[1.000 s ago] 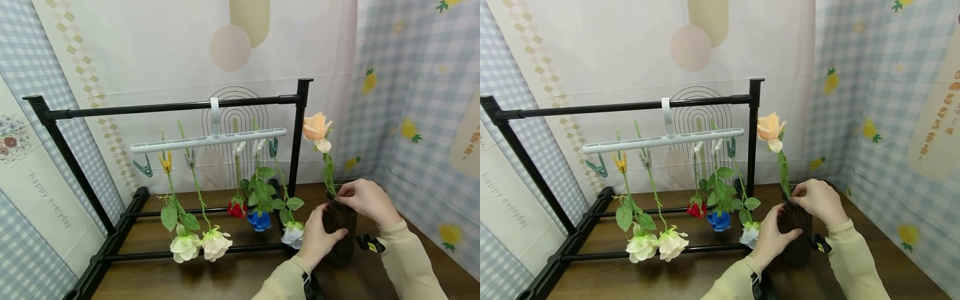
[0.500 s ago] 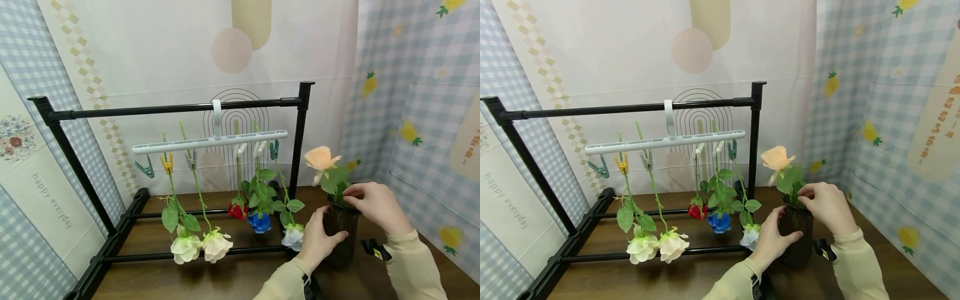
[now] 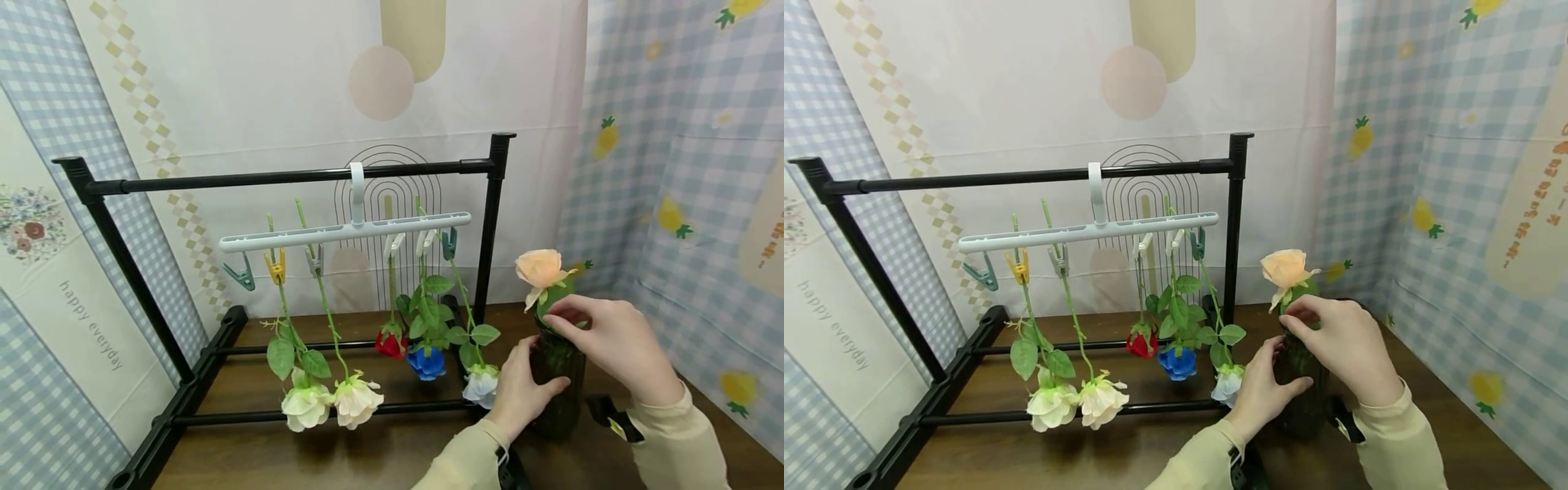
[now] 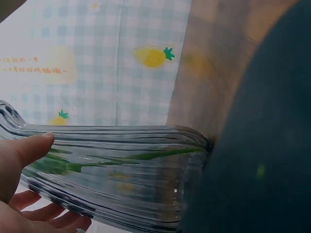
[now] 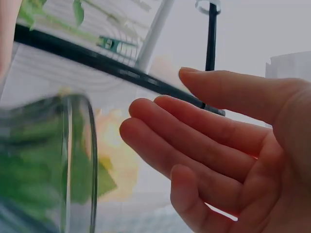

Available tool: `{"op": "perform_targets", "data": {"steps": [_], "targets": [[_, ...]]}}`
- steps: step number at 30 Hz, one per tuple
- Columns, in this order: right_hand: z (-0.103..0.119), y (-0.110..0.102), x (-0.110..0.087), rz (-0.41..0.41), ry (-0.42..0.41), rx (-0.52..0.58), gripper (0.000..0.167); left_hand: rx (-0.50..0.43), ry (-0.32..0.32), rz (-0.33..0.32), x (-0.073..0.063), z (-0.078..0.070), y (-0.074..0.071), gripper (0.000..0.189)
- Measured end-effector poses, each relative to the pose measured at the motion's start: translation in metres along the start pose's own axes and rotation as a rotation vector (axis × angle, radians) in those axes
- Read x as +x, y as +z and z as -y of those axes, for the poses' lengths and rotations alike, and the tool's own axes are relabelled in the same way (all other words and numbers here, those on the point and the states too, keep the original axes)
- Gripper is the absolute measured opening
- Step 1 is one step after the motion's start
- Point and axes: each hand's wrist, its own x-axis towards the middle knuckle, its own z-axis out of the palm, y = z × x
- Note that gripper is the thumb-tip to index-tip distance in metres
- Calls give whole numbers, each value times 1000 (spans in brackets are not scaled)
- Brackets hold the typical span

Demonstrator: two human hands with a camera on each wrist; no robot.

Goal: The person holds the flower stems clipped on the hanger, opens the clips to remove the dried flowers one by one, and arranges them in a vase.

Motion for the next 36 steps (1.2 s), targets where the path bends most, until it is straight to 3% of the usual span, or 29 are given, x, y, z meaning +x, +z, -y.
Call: {"op": "perform_targets", "data": {"steps": [7, 13, 19, 24, 29, 32, 36], "targets": [[20, 10, 8, -91, -86, 24, 8, 30, -11, 74, -2, -9, -8, 71], [33, 14, 14, -120, -143, 67, 7, 127, -2, 160, -10, -27, -32, 79], [38, 19, 17, -128, -169, 88, 5, 138, 25, 245, -21, -37, -67, 59], [43, 25, 19, -96, -161, 115, 3, 90, 35, 254, -31, -39, -101, 34], [53, 34, 24, -48, -169, 141, 3, 75, 131, 158, -40, -38, -142, 21], [61, 43, 29, -19, -182, 166, 4, 80, 169, 34, -46, -37, -172, 18], [74, 53, 37, 30, -205, 199, 3, 66, 130, -180, -54, -34, -219, 16]]}}
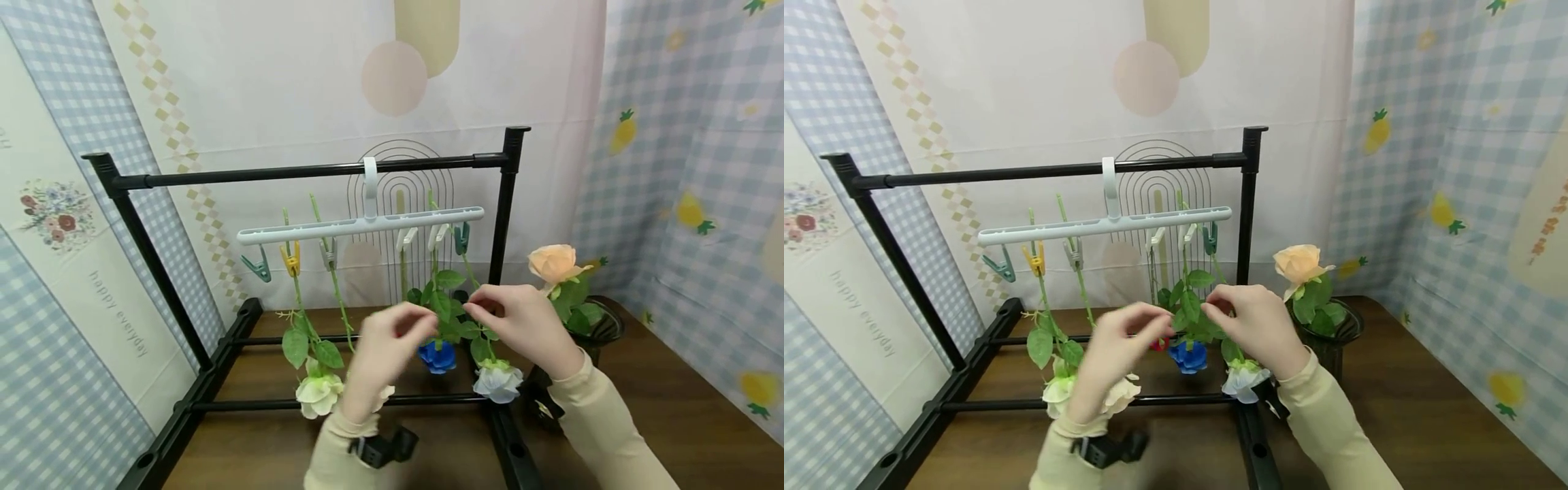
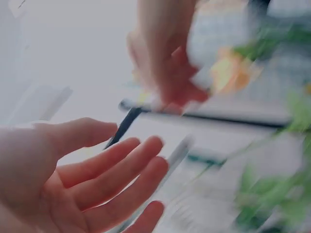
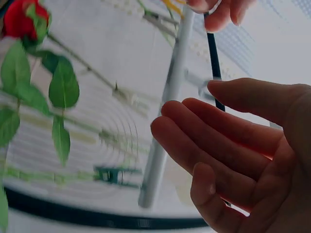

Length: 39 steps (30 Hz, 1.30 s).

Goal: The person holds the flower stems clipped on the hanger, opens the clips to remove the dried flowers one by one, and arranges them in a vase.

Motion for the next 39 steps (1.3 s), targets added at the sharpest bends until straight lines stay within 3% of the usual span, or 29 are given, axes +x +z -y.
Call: {"op": "perform_targets", "data": {"steps": [3, 8, 10, 12, 15, 21, 29, 39], "targets": [[11, 9, 11, 26, -21, 20, 4, -8, -47, -187, -1, 7, -37, 14], [31, 27, 34, 47, -61, 32, 6, 76, -77, -498, -1, 25, -85, 16], [39, 34, 44, 57, -75, 38, 7, 130, -113, -580, -2, 32, -100, 18], [45, 40, 54, 66, -84, 46, 9, 164, -156, -622, -2, 39, -110, 20], [54, 48, 69, 77, -96, 52, 10, 186, -220, -610, -3, 47, -123, 25], [67, 65, 95, 79, -110, 127, 10, 165, -293, -516, -1, 57, -136, 36], [95, 92, 122, 94, -114, 235, 22, 94, -390, -414, 10, 77, -138, 44], [136, 120, 149, 79, 19, -14, 25, 39, -368, -418, 27, 86, -125, 34]]}}
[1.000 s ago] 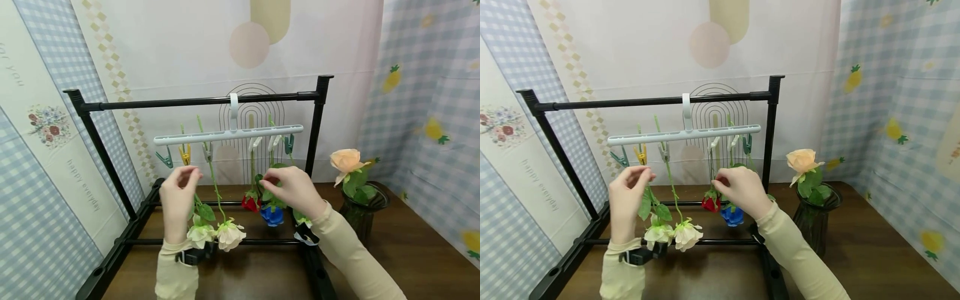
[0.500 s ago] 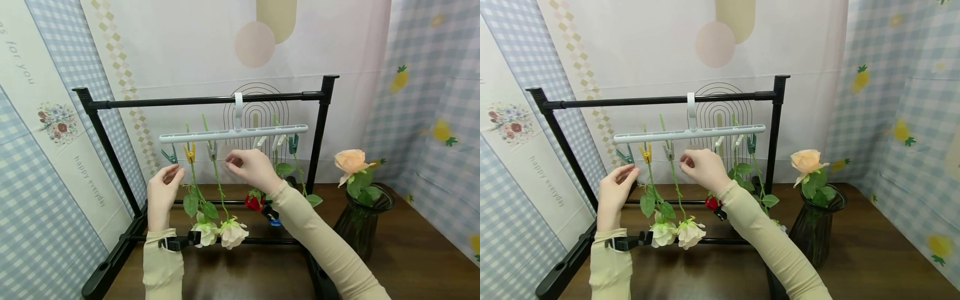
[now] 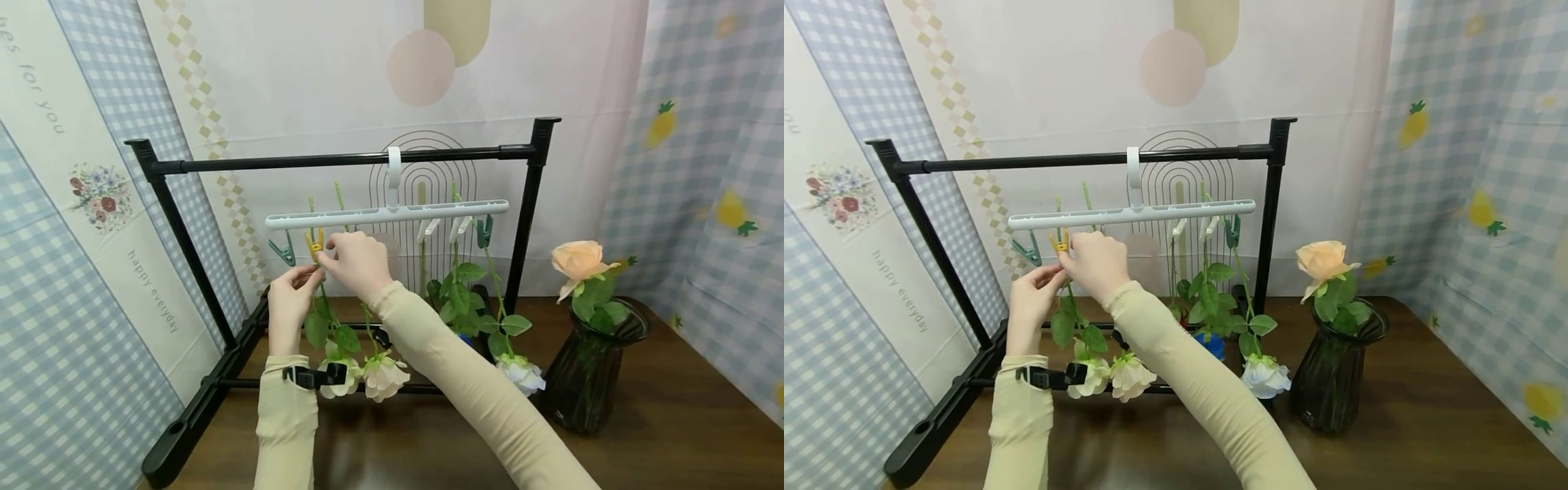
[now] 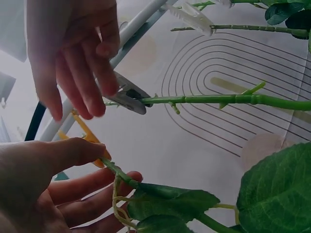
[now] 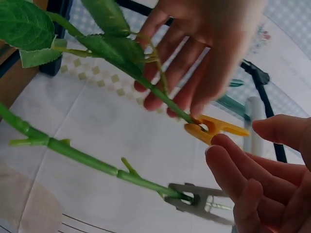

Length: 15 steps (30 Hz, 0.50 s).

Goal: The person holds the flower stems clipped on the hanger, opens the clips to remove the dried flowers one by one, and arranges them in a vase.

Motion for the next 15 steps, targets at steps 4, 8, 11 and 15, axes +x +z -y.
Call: {"op": "perform_targets", "data": {"steps": [4, 8, 11, 15], "targets": [[6, 7, 9, -1, 53, -70, 32, -20, 13, -17, 1, -1, 4, 32], [10, 15, 17, -24, 77, -94, 46, -15, 18, -46, 2, 1, 5, 29], [12, 21, 20, -56, 74, -92, 52, 1, 23, -68, 1, 3, 6, 27], [14, 27, 20, -112, 87, -78, 55, 3, 28, -82, 0, 4, 6, 27]]}}
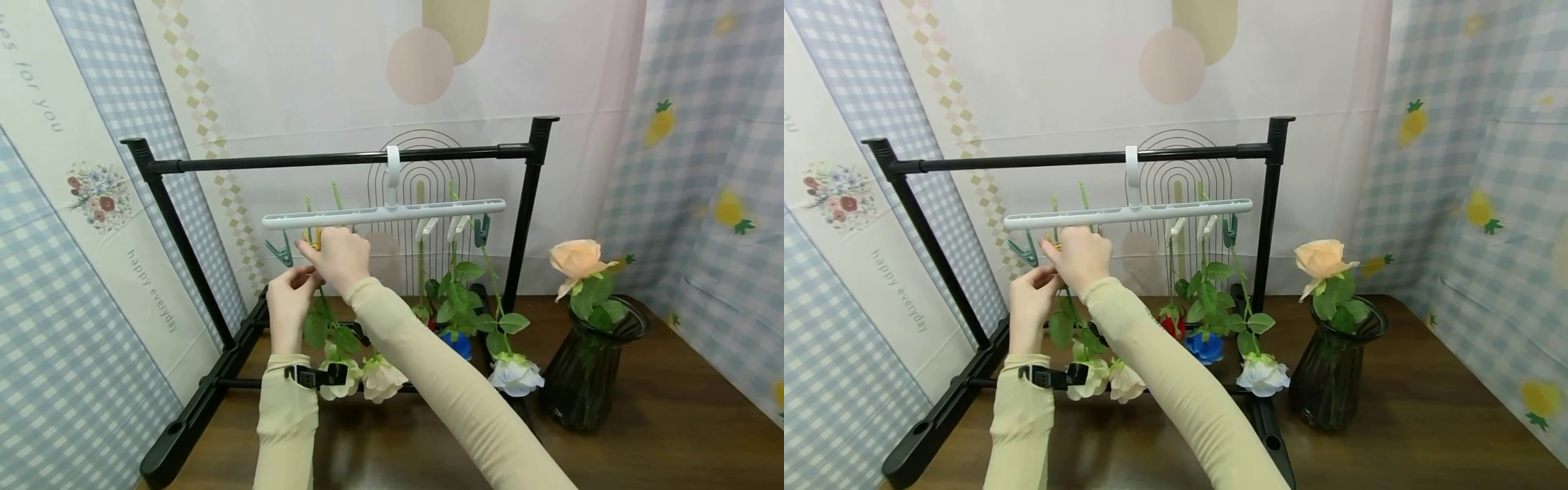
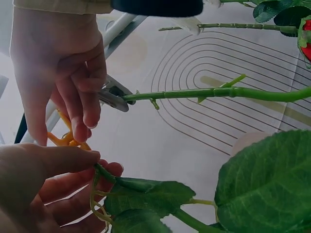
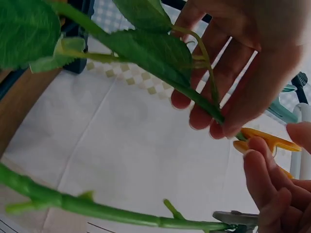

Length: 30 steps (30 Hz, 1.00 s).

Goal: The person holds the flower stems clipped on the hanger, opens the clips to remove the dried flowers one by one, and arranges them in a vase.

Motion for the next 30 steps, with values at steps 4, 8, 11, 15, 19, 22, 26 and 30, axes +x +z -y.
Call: {"op": "perform_targets", "data": {"steps": [4, 8, 11, 15, 19, 22, 26, 30], "targets": [[1, 1, -2, -67, 19, 13, 56, -20, -9, 3, -1, 1, -1, 27], [0, 4, -3, -118, -8, -6, 54, -31, -18, 9, -1, 3, -1, 27], [0, 5, -4, -119, -23, -8, 50, -28, -4, 2, -2, 4, 0, 27], [-1, 3, -3, -76, -5, 31, 46, -34, 9, -12, -2, 4, 2, 27], [-2, 2, -3, -64, 13, 68, 45, -46, 5, -13, -1, 3, 1, 26], [-3, 1, -3, -71, 14, 95, 44, -46, -8, -4, -1, 2, 1, 24], [-3, 0, -2, -77, 7, 124, 43, -20, -14, -1, -1, 2, -1, 24], [-2, -1, -2, -78, 9, 143, 45, 15, -10, 8, -2, 3, -3, 24]]}}
